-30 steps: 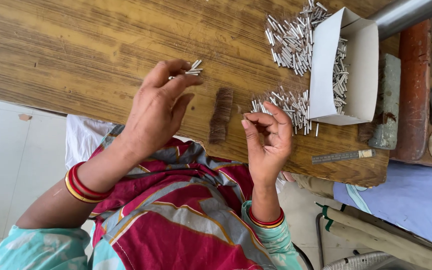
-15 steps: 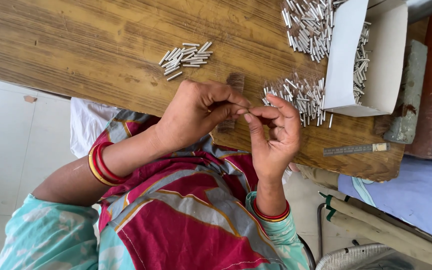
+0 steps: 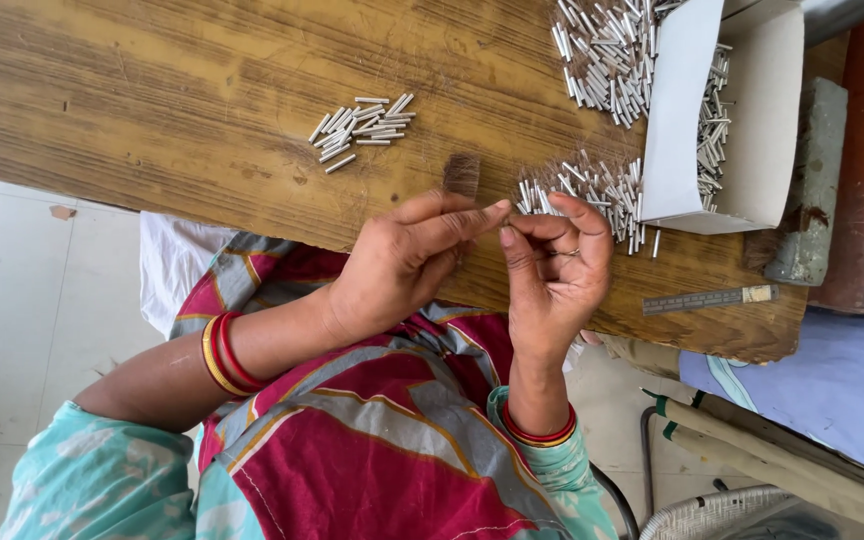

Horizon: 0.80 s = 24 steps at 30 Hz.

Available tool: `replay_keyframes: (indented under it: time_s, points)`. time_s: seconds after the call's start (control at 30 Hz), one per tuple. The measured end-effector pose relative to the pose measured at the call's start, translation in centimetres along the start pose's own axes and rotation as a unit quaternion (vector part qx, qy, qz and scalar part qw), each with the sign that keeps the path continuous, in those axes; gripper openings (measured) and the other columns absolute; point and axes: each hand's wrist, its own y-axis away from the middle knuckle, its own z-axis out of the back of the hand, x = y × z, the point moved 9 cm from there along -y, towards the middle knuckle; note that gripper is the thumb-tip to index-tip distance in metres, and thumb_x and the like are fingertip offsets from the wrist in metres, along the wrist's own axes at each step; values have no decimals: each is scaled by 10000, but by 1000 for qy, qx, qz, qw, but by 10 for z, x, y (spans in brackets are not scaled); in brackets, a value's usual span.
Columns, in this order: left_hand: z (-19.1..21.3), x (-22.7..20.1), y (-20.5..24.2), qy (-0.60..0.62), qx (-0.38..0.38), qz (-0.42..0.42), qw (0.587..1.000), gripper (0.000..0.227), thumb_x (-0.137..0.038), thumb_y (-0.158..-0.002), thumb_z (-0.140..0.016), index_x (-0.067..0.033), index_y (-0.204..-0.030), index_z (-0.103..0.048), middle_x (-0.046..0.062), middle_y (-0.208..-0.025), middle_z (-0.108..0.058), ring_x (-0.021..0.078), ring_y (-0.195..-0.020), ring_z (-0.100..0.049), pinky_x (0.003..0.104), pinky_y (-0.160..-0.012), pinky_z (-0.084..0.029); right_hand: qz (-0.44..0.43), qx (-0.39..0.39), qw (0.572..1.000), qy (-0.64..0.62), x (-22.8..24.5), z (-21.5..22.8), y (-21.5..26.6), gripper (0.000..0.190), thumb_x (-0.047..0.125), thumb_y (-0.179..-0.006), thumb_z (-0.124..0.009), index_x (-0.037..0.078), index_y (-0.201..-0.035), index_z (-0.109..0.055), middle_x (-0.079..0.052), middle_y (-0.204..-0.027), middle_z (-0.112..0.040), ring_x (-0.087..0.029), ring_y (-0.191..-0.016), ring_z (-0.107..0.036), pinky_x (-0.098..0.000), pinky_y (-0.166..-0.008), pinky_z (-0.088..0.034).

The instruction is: Sorting small cylindrical metal pins on a wooden desk into groups and a storage box.

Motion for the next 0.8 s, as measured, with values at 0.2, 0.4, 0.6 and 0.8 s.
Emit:
replay_keyframes:
  time_s: [0.2,0.4,0.6,0.8]
  points:
    - [30,0,6,-221,-40,-28,974,427,44,-915,-648,-106,-1314,-676,83,-1252,-632,295,-1131,-647,394,-962,-553,70,-6,963,261,12,25,-12,334,-34,-1039,-804,32,-1323,-640,-49,-1121,-713,-114,-961,-645,-247,-895,-556]
    - [19,15,27,-407,65,-83,907,428,-150,-825,-655,-49,-1239,-695,88,-1203,-640,271,-1138,-609,382,-984,-499,76,188,905,373,34,-47,7,246,117,-770,-905,96,-978,-776,-65,-938,-646,-179,-779,-656,-322,-661,-527]
    - [26,9,46,-338,85,-38,937,432,-153,-907,-644,-69,-1330,-673,91,-1329,-623,282,-1186,-602,409,-1030,-475,23,131,925,357,11,-42,3,143,123,-879,-847,81,-987,-764,-41,-918,-696,-130,-758,-671,-281,-640,-514]
    - [-4,17,31,-272,112,-30,955,632,-154,-840,-603,-5,-1451,-531,209,-1576,-439,369,-1469,-439,524,-1252,-294,-58,11,991,118,-12,-13,-4,196,24,-1057,-565,105,-1185,-690,-75,-1100,-653,-153,-947,-635,-266,-807,-537]
